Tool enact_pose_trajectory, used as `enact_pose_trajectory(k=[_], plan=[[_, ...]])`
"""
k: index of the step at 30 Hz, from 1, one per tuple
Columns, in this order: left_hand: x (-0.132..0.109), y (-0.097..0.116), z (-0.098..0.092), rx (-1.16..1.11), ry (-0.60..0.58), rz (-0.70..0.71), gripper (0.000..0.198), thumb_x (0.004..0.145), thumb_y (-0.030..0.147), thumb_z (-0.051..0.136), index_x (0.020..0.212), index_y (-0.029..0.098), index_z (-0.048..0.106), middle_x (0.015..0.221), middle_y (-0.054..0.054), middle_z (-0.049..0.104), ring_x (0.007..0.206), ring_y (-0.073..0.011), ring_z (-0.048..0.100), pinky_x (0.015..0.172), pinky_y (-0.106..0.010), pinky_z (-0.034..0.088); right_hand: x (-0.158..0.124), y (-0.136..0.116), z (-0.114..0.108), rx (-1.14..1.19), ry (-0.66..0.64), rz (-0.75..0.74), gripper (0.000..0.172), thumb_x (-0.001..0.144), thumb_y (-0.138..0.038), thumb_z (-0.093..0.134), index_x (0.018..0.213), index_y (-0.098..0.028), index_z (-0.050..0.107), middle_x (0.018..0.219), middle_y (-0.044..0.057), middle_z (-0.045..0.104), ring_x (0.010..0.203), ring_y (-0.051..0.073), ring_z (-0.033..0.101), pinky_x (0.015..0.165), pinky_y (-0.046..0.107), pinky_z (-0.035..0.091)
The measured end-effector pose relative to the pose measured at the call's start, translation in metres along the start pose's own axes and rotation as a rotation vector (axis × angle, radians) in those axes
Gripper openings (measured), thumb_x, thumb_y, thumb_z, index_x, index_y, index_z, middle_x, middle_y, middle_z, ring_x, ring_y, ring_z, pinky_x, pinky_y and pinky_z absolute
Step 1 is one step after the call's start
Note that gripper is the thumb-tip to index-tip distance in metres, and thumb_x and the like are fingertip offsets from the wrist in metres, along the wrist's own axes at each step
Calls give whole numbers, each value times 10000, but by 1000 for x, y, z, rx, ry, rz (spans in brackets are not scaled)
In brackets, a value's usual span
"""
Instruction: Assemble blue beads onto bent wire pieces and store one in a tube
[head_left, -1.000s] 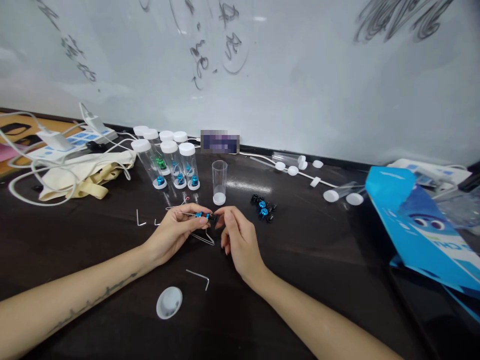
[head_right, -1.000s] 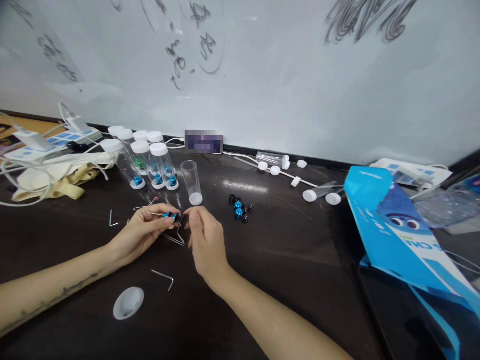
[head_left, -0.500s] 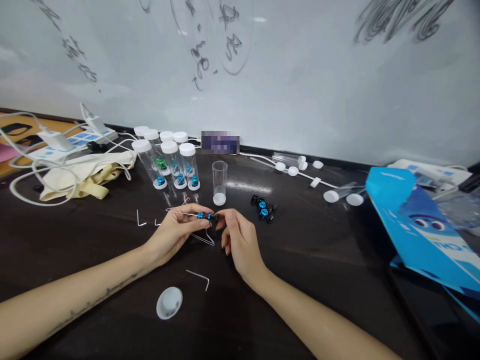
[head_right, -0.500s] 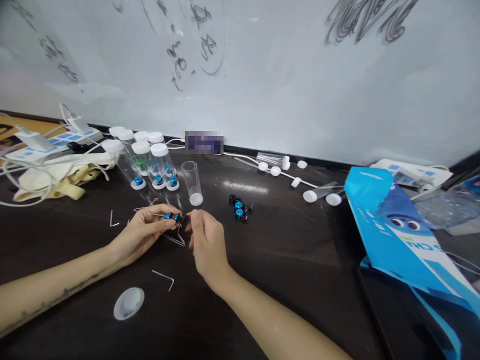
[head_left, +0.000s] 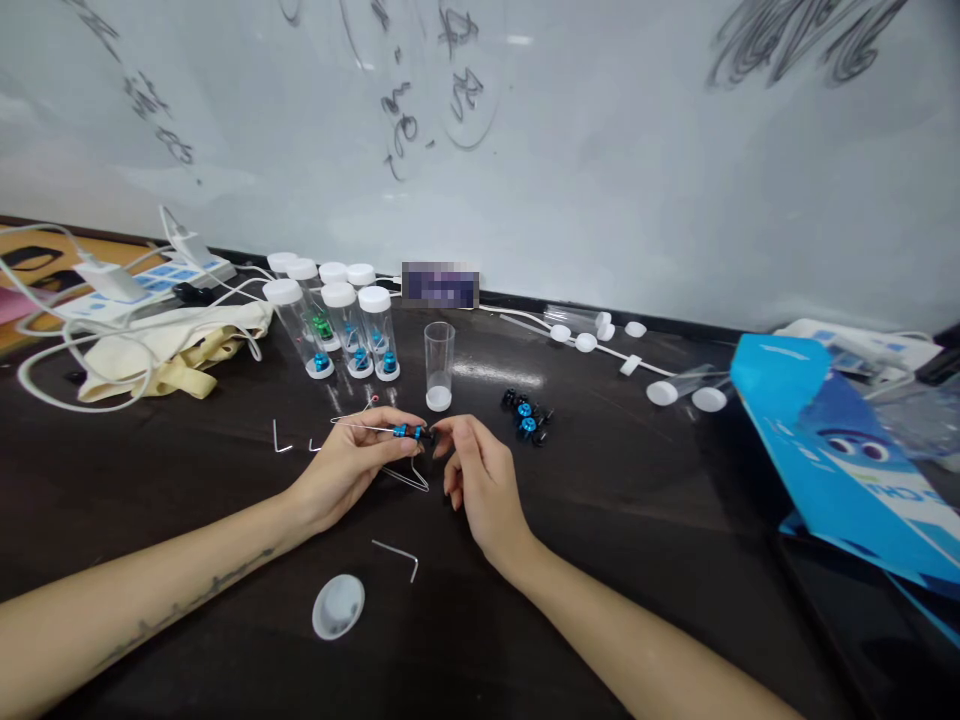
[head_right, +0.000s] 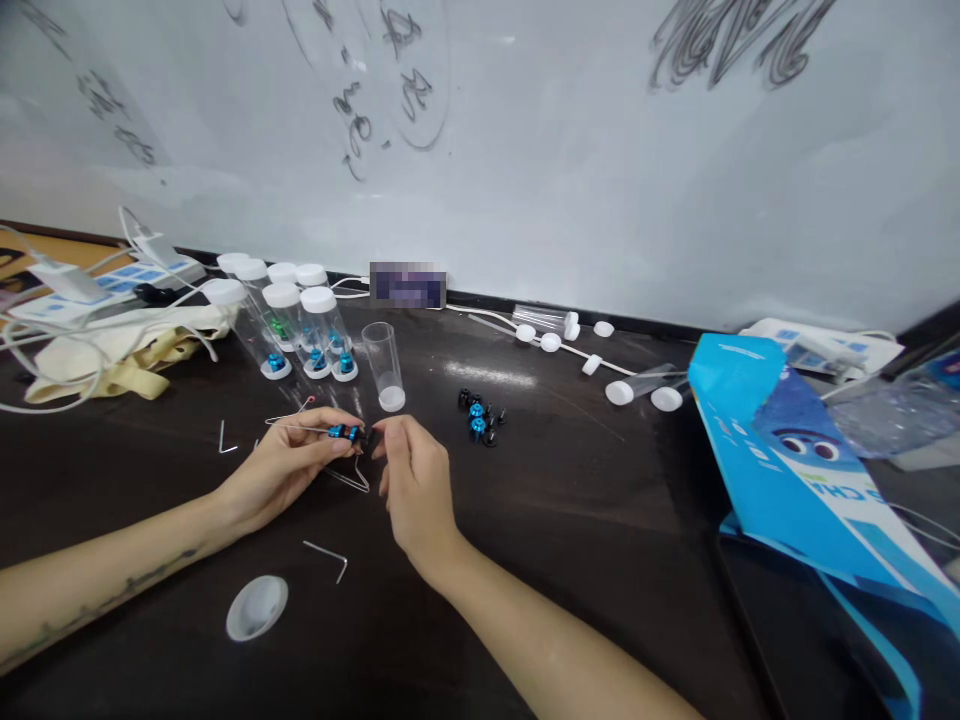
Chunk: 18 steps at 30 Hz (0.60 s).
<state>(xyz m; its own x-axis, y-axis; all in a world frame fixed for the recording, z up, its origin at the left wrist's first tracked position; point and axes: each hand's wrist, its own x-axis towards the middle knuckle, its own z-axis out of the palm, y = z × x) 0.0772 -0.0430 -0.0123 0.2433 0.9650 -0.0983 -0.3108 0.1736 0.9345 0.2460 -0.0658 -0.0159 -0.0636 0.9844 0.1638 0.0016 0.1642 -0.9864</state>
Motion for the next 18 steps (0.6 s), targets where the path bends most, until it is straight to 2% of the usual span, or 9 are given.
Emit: enact_pose_trajectory(k=[14, 18], plan=[[0, 0, 1, -24, 2, 4, 218, 693, 123, 816, 902, 154, 764, 787, -32, 778, 722, -100, 706, 730, -139, 535, 0, -1, 0, 0, -8, -6, 353, 1008, -423, 379, 973, -190, 643, 755, -23, 554, 428, 39, 460, 361, 161, 329], [1, 1, 1, -33, 4, 4, 220, 689, 122, 819, 900, 156, 766, 785, -27, 779, 722, -97, 705, 731, -131, 532, 0, -2, 0, 6, -3, 1, 337, 1010, -424, 374, 1026, -203, 628, 777, -23, 562, 431, 39, 461, 363, 161, 331]])
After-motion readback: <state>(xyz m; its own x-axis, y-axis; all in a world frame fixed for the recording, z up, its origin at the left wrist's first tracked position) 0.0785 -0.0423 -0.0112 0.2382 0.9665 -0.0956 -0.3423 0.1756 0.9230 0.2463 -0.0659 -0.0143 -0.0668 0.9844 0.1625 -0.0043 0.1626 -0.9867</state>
